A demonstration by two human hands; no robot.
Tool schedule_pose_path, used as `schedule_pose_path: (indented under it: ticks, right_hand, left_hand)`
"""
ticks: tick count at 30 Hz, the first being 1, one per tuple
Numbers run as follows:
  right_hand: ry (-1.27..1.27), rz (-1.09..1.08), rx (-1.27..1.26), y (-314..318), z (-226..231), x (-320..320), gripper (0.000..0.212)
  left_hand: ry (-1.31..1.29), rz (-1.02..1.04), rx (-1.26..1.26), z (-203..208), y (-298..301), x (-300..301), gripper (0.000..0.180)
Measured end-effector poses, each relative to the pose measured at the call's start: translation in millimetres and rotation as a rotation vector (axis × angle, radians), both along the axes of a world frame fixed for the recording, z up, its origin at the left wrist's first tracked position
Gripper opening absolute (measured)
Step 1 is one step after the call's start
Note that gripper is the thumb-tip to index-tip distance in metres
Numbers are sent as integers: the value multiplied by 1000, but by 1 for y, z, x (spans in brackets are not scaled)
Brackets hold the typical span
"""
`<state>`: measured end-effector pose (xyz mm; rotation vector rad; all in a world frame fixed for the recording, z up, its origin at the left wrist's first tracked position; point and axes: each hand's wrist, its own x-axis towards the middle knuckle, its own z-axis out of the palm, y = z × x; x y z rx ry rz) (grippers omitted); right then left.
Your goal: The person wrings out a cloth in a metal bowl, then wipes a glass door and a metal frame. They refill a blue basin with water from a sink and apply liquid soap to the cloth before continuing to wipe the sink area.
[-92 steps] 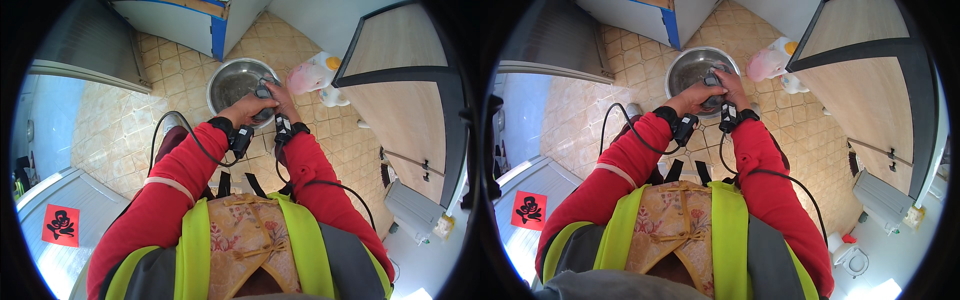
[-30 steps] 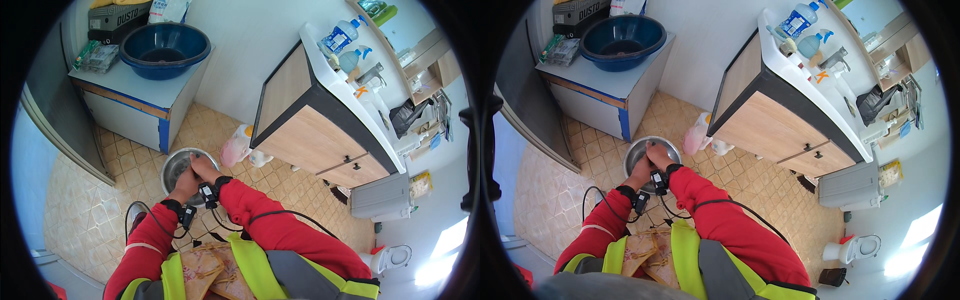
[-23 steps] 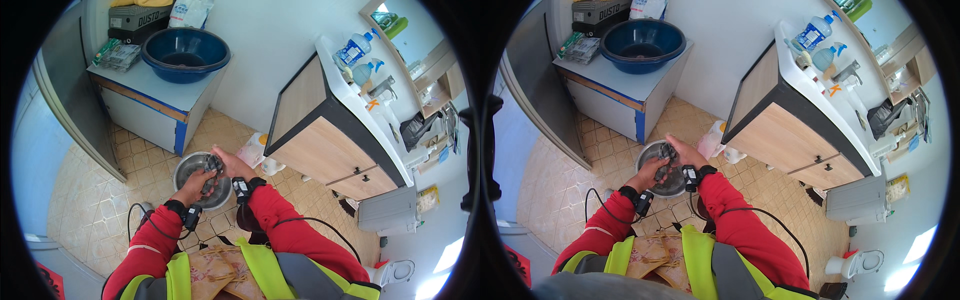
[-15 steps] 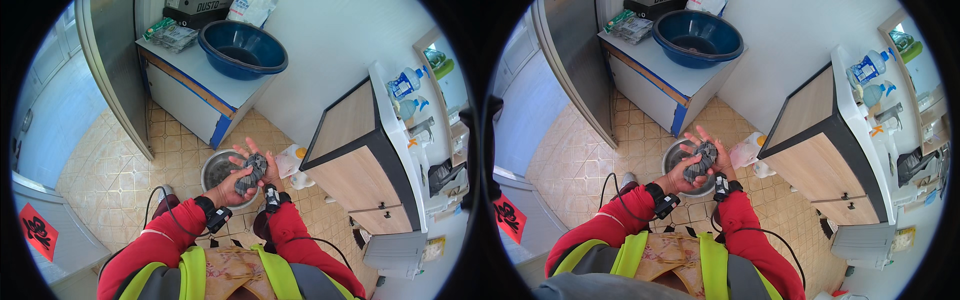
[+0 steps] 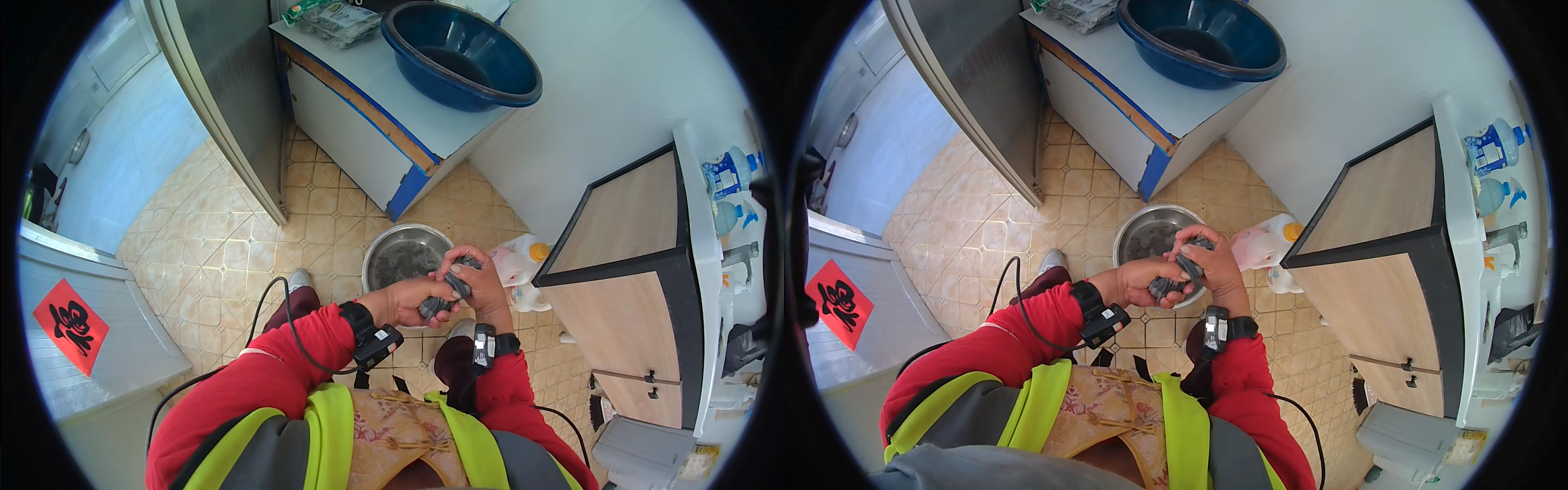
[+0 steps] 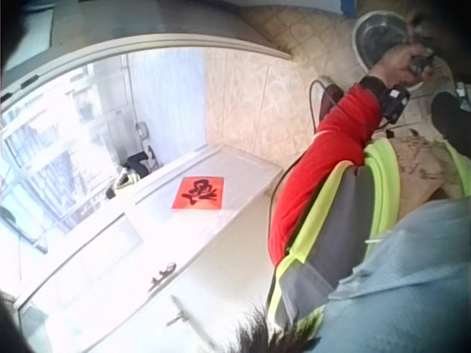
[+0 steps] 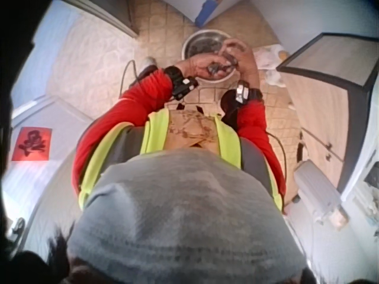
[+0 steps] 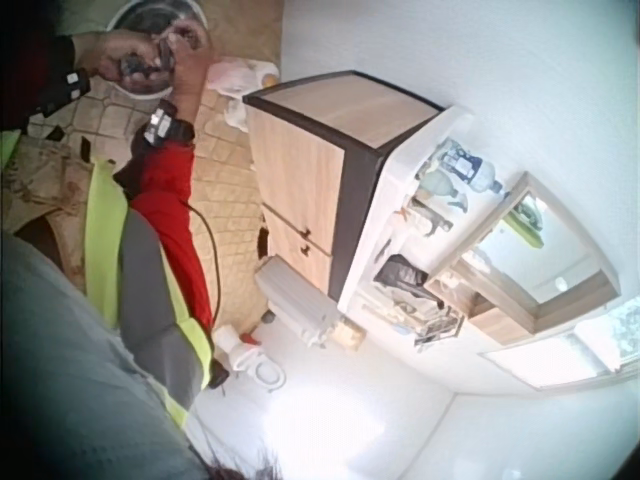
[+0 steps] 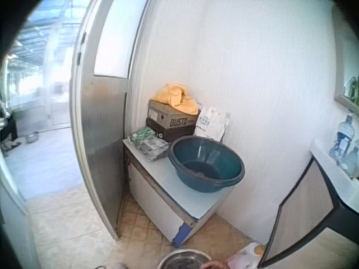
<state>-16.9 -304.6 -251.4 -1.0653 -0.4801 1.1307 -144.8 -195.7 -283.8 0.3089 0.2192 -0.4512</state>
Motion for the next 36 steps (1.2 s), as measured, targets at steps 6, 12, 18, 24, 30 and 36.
schedule_pose_path:
  ticks: [6,12,18,24,30,36]
  right_hand:
    - [-286,-170,-290,15,-21,-8,11]
    - [-404,-279,-446,12,-60,-3,12]
    - [-526,-375,-574,15,-102,7,14]
    - [-570,-409,-734,9,-157,6,18]
    - [-716,-502,-817,6,-208,-1,19]
    - [-746,-446,-994,5,-195,-9,22]
  left_hand:
    - [128,-10,408,-13,-2,12,7]
    - [179,20,835,-46,-18,30,16]
    - [226,-70,1328,-89,-29,46,52]
    - [233,-51,1728,-121,-42,43,62]
    - [171,-172,1718,-129,-42,33,64]
    - [164,-217,1778,-126,-44,30,43]
